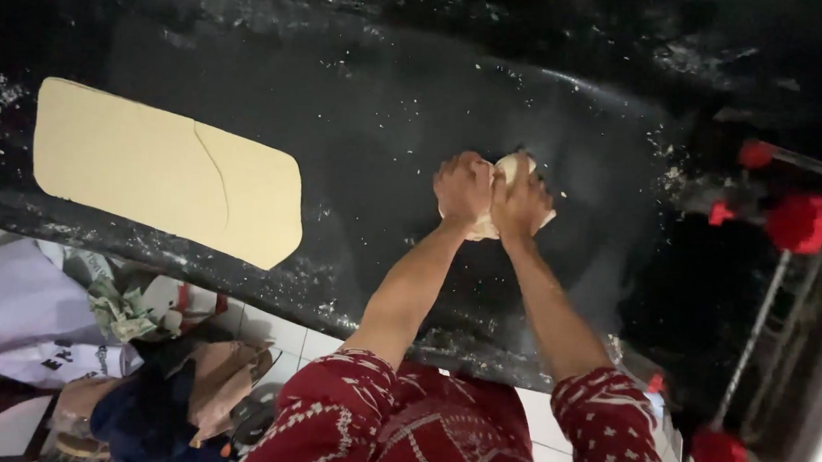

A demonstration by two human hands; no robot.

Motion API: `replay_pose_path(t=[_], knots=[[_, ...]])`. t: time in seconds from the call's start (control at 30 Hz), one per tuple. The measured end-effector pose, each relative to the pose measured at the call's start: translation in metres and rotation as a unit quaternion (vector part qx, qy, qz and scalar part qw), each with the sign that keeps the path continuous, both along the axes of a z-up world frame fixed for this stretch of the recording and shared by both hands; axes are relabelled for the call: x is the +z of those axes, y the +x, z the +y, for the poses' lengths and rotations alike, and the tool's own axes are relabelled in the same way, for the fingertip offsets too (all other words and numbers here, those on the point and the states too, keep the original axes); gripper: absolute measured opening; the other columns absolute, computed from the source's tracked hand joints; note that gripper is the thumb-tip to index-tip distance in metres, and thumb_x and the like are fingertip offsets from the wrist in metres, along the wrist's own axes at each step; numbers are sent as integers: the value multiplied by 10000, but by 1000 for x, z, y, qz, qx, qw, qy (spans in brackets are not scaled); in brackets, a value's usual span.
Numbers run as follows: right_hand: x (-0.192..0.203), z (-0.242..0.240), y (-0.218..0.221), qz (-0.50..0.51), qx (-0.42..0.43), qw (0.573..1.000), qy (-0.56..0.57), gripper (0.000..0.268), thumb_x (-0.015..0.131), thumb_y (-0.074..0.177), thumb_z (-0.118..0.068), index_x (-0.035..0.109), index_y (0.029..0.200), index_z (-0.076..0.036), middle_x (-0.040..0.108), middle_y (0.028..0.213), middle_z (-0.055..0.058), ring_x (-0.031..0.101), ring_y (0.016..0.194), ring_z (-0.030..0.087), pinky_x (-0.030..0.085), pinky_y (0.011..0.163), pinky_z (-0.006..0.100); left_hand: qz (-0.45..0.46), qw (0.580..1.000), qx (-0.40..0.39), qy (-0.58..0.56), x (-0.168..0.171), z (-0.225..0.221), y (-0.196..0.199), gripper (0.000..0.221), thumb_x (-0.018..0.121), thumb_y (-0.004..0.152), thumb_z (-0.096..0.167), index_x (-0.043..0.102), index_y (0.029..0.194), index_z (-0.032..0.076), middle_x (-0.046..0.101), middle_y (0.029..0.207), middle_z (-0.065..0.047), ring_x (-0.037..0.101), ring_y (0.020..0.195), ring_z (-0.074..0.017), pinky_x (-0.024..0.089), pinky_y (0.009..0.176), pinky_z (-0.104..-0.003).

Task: Kneading a small piece of dough on a black work surface in a bakery.

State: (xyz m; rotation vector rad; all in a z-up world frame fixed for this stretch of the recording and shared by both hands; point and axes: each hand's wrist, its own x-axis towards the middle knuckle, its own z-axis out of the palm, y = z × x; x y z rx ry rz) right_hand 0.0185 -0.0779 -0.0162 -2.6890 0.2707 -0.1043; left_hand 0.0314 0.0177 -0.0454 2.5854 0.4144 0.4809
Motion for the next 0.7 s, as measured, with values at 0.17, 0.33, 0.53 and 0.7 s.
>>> replay_pose_path(t=[0.17,0.33,0.53,0.7], knots=[[-13,-8,21,19,23,999,45,354,551,980,-374,641,1258,-176,696,855,190,708,818,433,525,753,554,14,1000,-20,0,-17,9,22,453,322,957,387,616,684,176,577,592,-42,641,586,-312,491,573,-459],[-53,-20,26,51,-22,996,67,294,615,915,-501,651,1096,-272,690,769,182,723,797,444,538,754,585,32,999,-40,-11,-36,11,39,508,345,931,472,628,629,178,585,551,-52,648,555,-332,483,562,-471],[-68,-28,22,-230,-33,951,205,18,671,857,-241,679,849,-228,685,754,80,705,727,351,549,741,412,-23,999,-14,-38,-11,16,28,420,435,913,382,656,692,101,608,597,-120,640,594,-373,446,588,-476],[-29,-30,5,-397,90,896,177,148,712,945,-165,639,823,-128,679,915,98,634,847,340,474,839,468,-142,981,-127,-39,84,12,-54,323,349,1095,318,605,1031,132,541,903,-47,554,857,-283,399,790,-428]])
